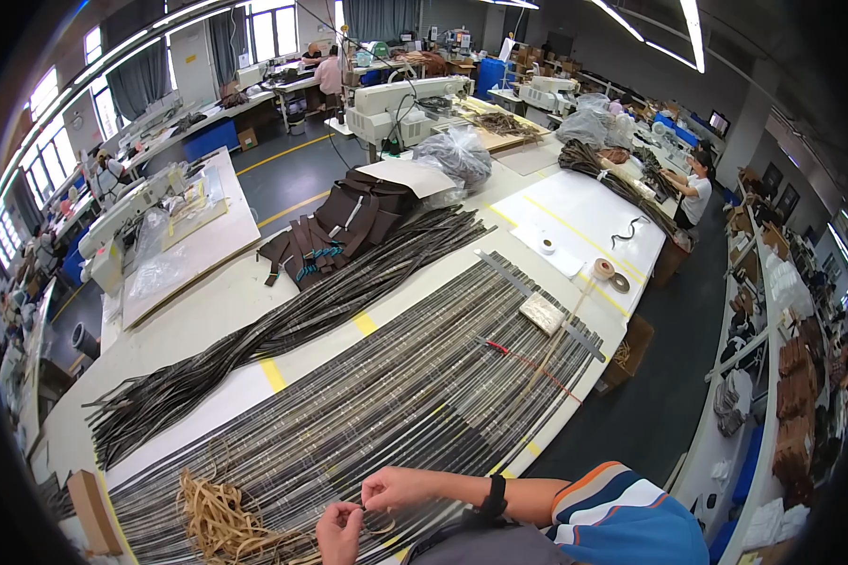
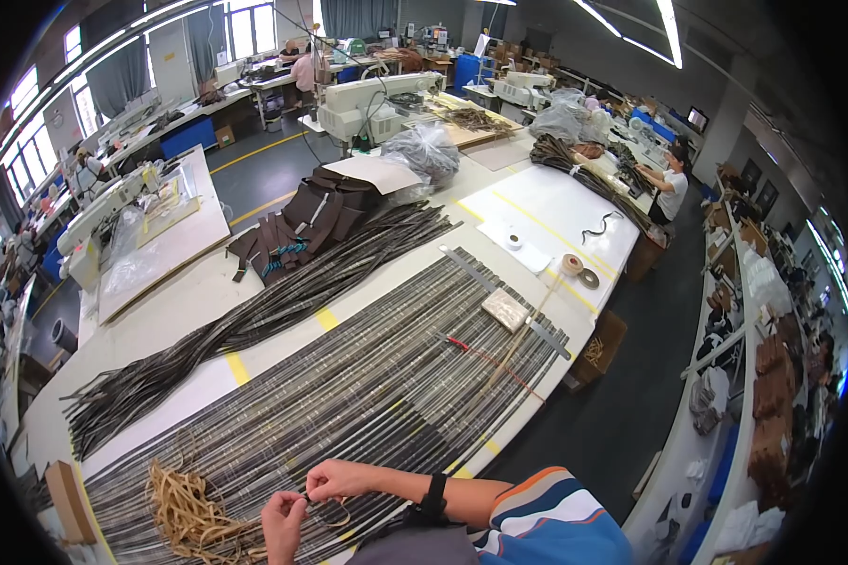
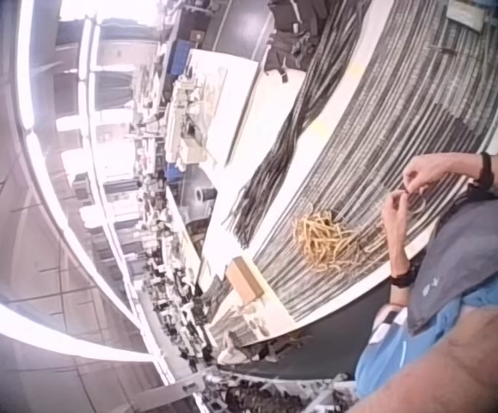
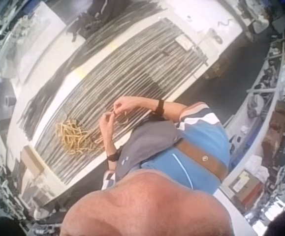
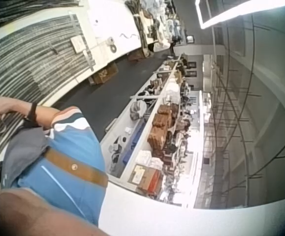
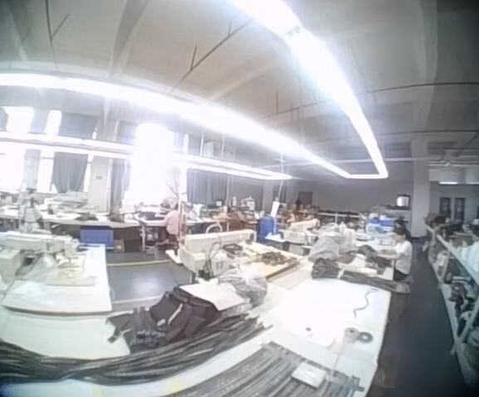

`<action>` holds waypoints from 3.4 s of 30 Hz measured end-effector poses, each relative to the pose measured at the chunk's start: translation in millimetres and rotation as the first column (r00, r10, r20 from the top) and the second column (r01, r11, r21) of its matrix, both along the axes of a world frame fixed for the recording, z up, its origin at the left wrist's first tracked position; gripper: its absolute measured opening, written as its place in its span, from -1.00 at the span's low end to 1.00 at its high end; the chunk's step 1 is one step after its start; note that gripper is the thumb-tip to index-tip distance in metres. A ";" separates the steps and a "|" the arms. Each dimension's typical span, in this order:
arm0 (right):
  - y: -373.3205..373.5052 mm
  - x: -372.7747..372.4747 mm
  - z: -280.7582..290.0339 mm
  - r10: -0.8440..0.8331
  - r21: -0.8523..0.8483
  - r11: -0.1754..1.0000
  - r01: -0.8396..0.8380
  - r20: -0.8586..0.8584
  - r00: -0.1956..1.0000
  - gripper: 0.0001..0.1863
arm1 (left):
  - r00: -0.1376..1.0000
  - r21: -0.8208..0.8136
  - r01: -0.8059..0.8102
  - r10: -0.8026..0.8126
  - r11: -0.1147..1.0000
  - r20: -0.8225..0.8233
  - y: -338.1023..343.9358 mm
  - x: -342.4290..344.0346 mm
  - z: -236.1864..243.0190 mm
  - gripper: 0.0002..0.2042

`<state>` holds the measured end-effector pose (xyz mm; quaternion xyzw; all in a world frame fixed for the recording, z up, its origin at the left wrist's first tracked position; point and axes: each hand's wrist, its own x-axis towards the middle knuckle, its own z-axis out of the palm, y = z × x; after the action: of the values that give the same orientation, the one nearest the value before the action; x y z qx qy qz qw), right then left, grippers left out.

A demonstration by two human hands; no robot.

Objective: Weaving or braiding thin leather strips into a grid-like patterned template on a workbench.

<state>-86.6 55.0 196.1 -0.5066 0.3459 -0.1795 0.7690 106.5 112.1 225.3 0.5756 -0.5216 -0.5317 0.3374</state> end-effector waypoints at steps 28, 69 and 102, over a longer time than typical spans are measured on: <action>9.2 -4.2 -3.7 0.013 -0.049 0.999 -0.013 0.004 1.000 -0.81 | 0.991 0.046 -0.116 0.119 0.992 -0.065 18.4 -6.1 -7.5 -0.93; 5.7 27.4 -97.7 0.024 0.078 0.997 0.014 -0.468 0.883 -0.85 | 0.960 0.175 -0.206 0.164 0.963 0.228 24.6 85.5 -175.4 -0.84; -107.4 100.6 -187.3 -0.007 -0.004 1.000 0.006 -0.588 0.809 -0.82 | 0.830 -0.053 -0.244 0.237 0.968 0.506 -93.9 76.8 -239.9 -0.92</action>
<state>14.0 -52.4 8.8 -0.5368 0.5681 -0.0170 0.6236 183.3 18.2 -14.6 0.7585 -0.5117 -0.3182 0.2482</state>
